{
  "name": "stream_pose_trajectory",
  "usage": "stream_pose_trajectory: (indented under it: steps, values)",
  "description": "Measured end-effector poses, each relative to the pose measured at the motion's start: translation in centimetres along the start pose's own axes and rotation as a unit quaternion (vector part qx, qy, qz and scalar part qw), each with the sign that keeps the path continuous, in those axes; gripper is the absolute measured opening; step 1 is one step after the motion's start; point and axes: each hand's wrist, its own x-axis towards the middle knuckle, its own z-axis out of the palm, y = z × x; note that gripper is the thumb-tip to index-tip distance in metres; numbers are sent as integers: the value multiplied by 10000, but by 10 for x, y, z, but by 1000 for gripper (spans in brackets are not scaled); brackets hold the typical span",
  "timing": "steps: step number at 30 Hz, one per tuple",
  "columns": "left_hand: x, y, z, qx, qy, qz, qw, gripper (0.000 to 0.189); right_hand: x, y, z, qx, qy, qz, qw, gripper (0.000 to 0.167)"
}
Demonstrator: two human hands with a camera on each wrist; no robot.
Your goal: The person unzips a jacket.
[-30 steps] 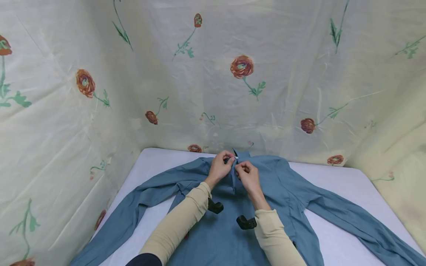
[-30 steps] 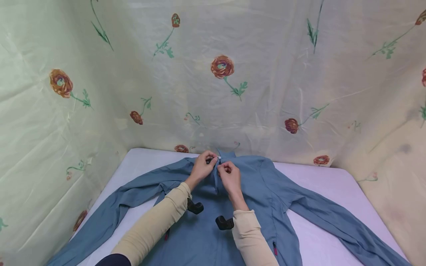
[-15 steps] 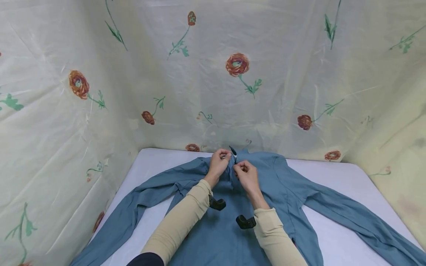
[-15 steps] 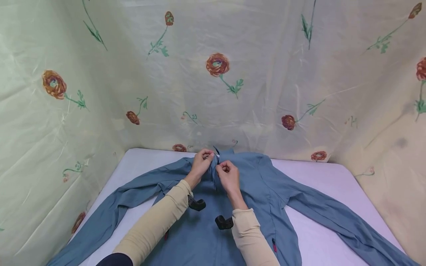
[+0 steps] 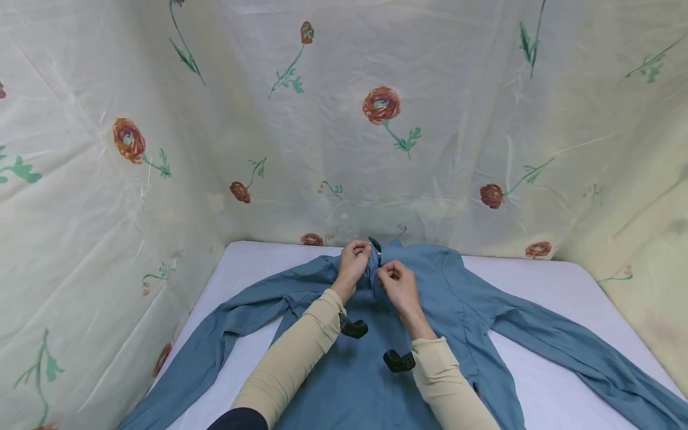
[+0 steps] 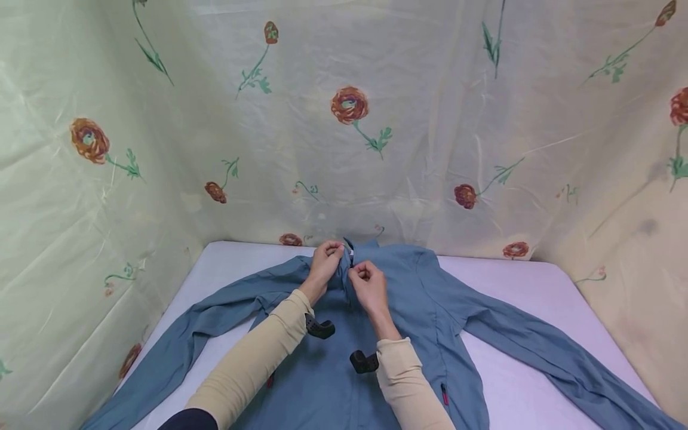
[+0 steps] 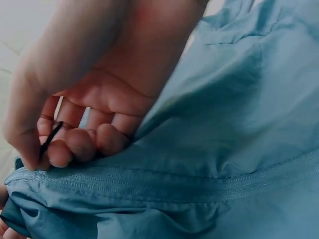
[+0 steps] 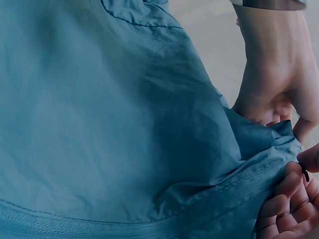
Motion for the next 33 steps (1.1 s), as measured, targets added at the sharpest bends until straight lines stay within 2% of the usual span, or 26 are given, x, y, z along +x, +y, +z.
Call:
stream_pose_trajectory:
  steps: [5, 17, 19, 21, 22, 23, 24, 26, 27, 28, 29, 30, 31, 32, 33]
  values:
    - [1, -2, -1, -245, 98, -56, 9996, 15, -3, 4, 1, -85, 10, 1, 10000, 13]
    - [2, -5, -5, -304, 260, -197, 9990, 14, -12, 10, 6, -122, 20, 22, 9999, 14]
    - [3, -6, -7, -54, 304, -18, 9995, 14, -13, 10, 7, -104, 19, 32, 9999, 14]
    - [3, -8, -11, 766, 280, 507, 9954, 12, -14, 10, 7, -91, -14, 33, 10000, 14]
    - [2, -9, -13, 1349, 259, 882, 9866, 12, -14, 10, 7, -79, -23, 37, 10000, 14]
    - [1, -10, -16, 1999, 235, 1290, 9710, 15, -14, 10, 7, -90, -37, 41, 9999, 14]
    - [-1, -10, -19, 2662, 223, 1752, 9476, 20, -13, 10, 6, -85, -42, 26, 10000, 14]
    - [-5, -11, -24, 3757, 101, 2676, 8872, 35, -12, 11, 5, -87, -36, 56, 9999, 14]
    - [-6, -11, -27, 4055, -23, 3097, 8600, 41, -11, 11, 4, -87, -17, 81, 9999, 14]
    - [-7, -11, -30, 4253, -171, 3463, 8360, 45, -10, 12, 3, -91, 5, 92, 9999, 14]
    - [-9, -12, -32, 4365, -356, 3754, 8168, 46, -9, 12, 2, -92, 24, 120, 9999, 14]
    - [-10, -12, -34, 4418, -532, 3994, 8015, 44, -9, 13, 1, -83, 36, 129, 9999, 14]
    - [-11, -13, -36, 4421, -713, 4148, 7921, 41, -9, 13, 0, -85, 45, 156, 9998, 15]
    - [-12, -14, -38, 4391, -878, 4238, 7873, 37, -8, 13, -1, -79, 52, 163, 9998, 15]
    - [-12, -15, -40, 4360, -1006, 4271, 7858, 33, -8, 13, -1, -65, 55, 148, 9999, 16]
